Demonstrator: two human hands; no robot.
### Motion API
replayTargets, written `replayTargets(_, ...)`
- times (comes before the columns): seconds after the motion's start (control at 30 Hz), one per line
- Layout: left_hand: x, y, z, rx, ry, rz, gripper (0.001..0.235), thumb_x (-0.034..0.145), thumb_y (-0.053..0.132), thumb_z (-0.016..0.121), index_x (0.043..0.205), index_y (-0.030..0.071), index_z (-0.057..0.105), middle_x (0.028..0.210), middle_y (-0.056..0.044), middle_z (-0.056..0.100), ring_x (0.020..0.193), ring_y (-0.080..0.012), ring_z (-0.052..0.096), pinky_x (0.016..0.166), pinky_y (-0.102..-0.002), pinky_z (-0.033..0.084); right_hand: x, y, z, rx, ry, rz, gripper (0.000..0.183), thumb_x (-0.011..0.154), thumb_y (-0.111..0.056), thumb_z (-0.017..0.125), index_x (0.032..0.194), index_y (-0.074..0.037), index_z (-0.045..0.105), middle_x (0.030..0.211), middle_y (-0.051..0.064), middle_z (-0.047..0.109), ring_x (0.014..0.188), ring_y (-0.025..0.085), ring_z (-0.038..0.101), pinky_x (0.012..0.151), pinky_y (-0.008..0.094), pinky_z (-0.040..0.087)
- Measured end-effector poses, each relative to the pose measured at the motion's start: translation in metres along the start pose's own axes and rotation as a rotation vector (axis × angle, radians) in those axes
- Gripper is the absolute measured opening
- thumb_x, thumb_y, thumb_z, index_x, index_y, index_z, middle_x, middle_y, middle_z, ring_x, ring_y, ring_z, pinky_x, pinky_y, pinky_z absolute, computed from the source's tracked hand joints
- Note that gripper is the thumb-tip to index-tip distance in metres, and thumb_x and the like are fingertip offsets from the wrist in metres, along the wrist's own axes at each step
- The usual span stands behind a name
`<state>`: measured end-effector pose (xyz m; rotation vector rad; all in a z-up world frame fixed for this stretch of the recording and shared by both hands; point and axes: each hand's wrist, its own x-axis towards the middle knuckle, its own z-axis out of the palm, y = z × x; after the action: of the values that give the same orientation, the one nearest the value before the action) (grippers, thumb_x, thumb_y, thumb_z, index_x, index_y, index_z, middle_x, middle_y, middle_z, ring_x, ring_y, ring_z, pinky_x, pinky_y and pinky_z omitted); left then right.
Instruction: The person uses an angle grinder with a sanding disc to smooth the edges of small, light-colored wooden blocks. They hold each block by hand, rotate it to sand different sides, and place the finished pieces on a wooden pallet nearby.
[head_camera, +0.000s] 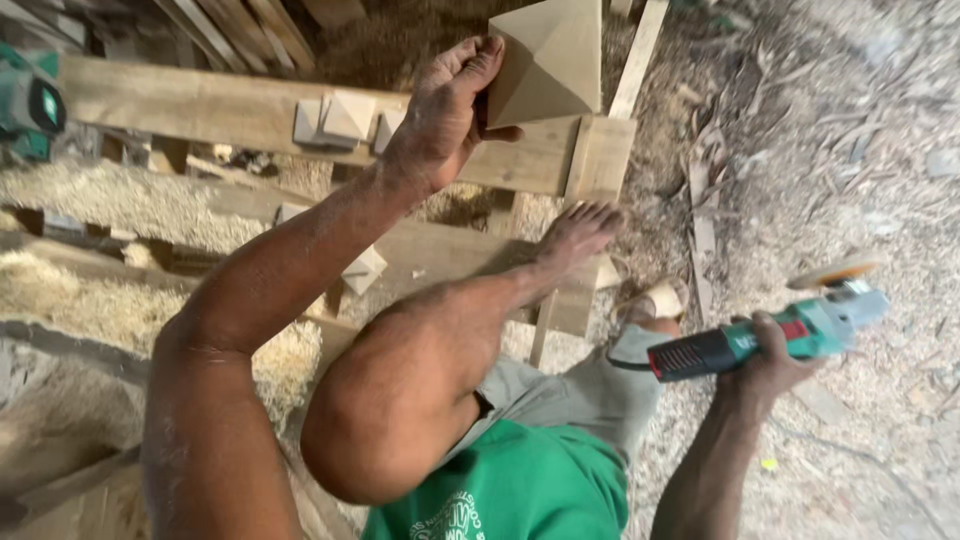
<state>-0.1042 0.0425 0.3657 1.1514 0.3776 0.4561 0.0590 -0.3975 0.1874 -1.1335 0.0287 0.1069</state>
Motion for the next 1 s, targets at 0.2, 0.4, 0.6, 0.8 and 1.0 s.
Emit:
replayTargets(0.2, 0.006, -0.047, -0.033, -0.122, 0.144, -0.087, 0.062, 0.087, 0.034, 0.082, 0.131, -0.001, 0.054, 0.116, -0.019, 0.072, 0.102, -0.0275, 0.075, 0.067, -0.036, 0.069, -0.016, 0.034, 0.033, -0.088, -0.004, 0.137, 0.060, 0.079, 0.013, 0.068, 0.132, 0.007, 0.042, 0.098, 0.015, 0.060, 0.074, 0.027, 0.070, 0.067, 0.038, 0.066)
replayTargets(0.4, 0.029, -0.084, -0.043, -0.153, 0.162, -0.166, 0.087, 0.073, 0.035, 0.094, 0.138, -0.003, 0.052, 0.123, -0.022, 0.071, 0.103, -0.0294, 0.075, 0.064, -0.034, 0.069, -0.020, 0.038, 0.040, -0.173, 0.008, 0.213, 0.056, 0.083, 0.011, 0.070, 0.133, 0.004, 0.046, 0.098, 0.013, 0.059, 0.075, 0.025, 0.068, 0.069, 0.038, 0.065)
replayTargets(0.6, 0.043, -0.133, -0.042, 0.064, 0.080, -0.006, 0.090, 0.077, 0.030, 0.095, 0.145, 0.000, 0.045, 0.136, -0.017, 0.062, 0.114, -0.0263, 0.073, 0.070, -0.035, 0.070, -0.019, 0.033, 0.040, -0.258, 0.060, 0.213, 0.053, 0.081, 0.008, 0.071, 0.128, 0.002, 0.048, 0.093, 0.013, 0.060, 0.068, 0.026, 0.068, 0.064, 0.039, 0.065)
replayTargets(0.8, 0.043, -0.165, -0.033, 0.168, -0.041, 0.150, 0.071, 0.097, 0.019, 0.092, 0.153, 0.011, 0.050, 0.138, -0.013, 0.069, 0.119, -0.0211, 0.074, 0.094, -0.036, 0.067, -0.025, 0.029, 0.032, -0.330, 0.113, 0.257, 0.052, 0.082, 0.006, 0.073, 0.127, 0.002, 0.047, 0.095, 0.014, 0.061, 0.069, 0.027, 0.070, 0.062, 0.039, 0.065)
replayTargets(1.0, 0.047, -0.155, -0.018, 0.267, -0.103, 0.165, 0.064, 0.095, 0.021, 0.092, 0.144, 0.010, 0.052, 0.122, -0.005, 0.074, 0.115, -0.0150, 0.075, 0.099, -0.033, 0.066, -0.035, 0.035, 0.037, -0.288, 0.102, 0.253, 0.057, 0.083, 0.007, 0.074, 0.132, 0.004, 0.045, 0.100, 0.014, 0.061, 0.074, 0.027, 0.071, 0.067, 0.039, 0.067)
